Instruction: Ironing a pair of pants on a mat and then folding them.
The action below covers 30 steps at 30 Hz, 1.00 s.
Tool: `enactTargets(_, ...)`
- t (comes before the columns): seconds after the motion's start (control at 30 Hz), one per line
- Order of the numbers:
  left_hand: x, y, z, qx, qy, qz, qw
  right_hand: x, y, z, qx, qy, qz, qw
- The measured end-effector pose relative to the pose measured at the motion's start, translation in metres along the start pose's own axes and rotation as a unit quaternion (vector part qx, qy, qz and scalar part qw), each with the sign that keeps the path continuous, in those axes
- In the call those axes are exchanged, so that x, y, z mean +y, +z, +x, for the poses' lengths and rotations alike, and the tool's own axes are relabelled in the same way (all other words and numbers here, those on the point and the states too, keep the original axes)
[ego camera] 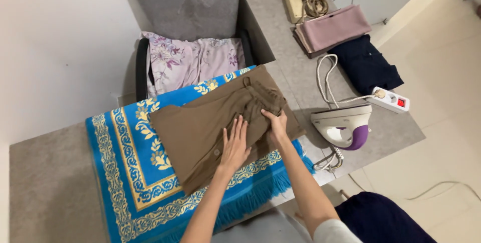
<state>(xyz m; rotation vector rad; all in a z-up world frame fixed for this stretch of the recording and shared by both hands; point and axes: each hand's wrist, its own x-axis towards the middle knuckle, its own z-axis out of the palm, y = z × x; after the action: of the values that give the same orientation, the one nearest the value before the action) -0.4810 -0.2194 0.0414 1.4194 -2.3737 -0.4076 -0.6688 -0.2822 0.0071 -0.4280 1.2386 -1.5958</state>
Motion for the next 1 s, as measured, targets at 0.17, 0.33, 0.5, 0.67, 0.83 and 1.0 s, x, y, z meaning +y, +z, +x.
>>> enactTargets(0.17, 0.021, -0.023, 0.015, 0.024, 0.016, -0.009, 1.000, -0.025, -0.013, 0.012, -0.004, -0.006, 0.062, 0.998)
enactTargets(0.33, 0.014, 0.004, -0.002, -0.017, -0.032, 0.056, 0.998, 0.004, -0.051, 0.024, -0.004, 0.070, 0.002, 0.998)
enactTargets(0.5, -0.017, 0.012, -0.035, -0.019, -0.115, 0.040, 0.992, 0.033, -0.061, 0.021, 0.031, 0.065, -0.055, 0.996)
enactTargets(0.67, -0.037, 0.003, -0.074, -0.009, -0.104, 0.094, 0.990, 0.063, -0.055, 0.006, 0.137, 0.062, -0.112, 0.982)
enactTargets(0.83, -0.071, 0.012, -0.113, 0.076, -0.096, 0.160, 0.980, 0.103, -0.039, -0.015, 0.199, -0.026, -0.182, 0.963)
enactTargets(1.0, -0.083, -0.015, -0.149, 0.065, -0.164, 0.155, 0.972, 0.126, -0.004, -0.061, 0.234, -0.044, -0.169, 0.956)
